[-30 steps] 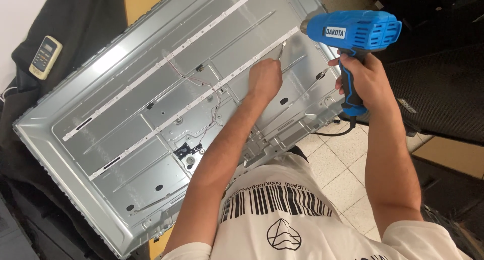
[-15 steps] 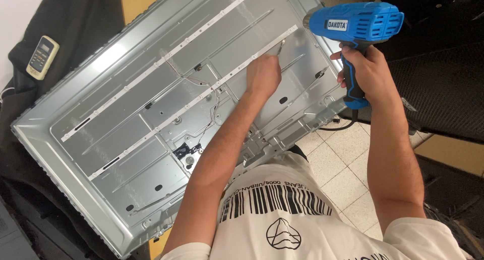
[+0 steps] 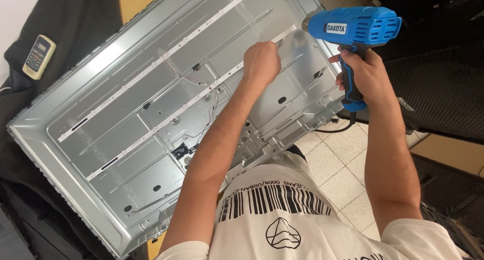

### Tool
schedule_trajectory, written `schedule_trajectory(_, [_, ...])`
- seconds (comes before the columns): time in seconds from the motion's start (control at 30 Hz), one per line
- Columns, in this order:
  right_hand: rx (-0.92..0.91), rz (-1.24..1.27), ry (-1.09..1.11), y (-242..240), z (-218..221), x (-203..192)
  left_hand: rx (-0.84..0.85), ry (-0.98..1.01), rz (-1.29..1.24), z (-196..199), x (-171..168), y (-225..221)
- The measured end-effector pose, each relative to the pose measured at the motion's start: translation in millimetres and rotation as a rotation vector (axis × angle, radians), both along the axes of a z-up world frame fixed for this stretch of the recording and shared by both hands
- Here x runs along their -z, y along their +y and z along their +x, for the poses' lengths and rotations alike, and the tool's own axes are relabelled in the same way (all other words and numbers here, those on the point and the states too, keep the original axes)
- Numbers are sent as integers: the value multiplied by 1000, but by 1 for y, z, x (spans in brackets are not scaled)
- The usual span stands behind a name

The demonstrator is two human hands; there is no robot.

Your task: Removing LED backlight strips from a television panel using a heat gun and a prying tool

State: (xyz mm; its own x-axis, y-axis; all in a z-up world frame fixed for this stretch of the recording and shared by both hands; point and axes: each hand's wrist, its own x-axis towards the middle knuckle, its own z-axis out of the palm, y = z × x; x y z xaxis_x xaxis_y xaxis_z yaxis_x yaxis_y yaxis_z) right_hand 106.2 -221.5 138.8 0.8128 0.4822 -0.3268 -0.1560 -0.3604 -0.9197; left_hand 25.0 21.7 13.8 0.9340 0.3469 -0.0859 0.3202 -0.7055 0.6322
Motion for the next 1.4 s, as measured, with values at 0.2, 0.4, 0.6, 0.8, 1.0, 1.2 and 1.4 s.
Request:
schedule_trajectory(0.2, [-7, -201, 135, 12, -3, -28, -32, 209, 118, 23, 30, 12])
schedule_trajectory(0.4, [-16, 0, 5, -4, 0, 5, 27, 56, 101, 1, -14, 3])
schedule_trajectory(0.6, [19, -8, 7, -5, -4, -2, -8, 87, 58, -32, 10, -46])
schedule_trajectory(0.8, [7, -8, 7, -5, -6, 5, -88, 48, 142, -31, 51, -50])
schedule_trajectory(1.0, [3, 12, 14, -4, -5, 5, -42, 4, 177, -20, 57, -48])
schedule_trajectory(1.2, [-3, 34, 7, -10, -4, 12, -46, -48, 8, -3, 2, -21])
schedule_trajectory(1.4, [-3, 37, 20, -12, -7, 11, -23, -5, 27, 3, 14, -17])
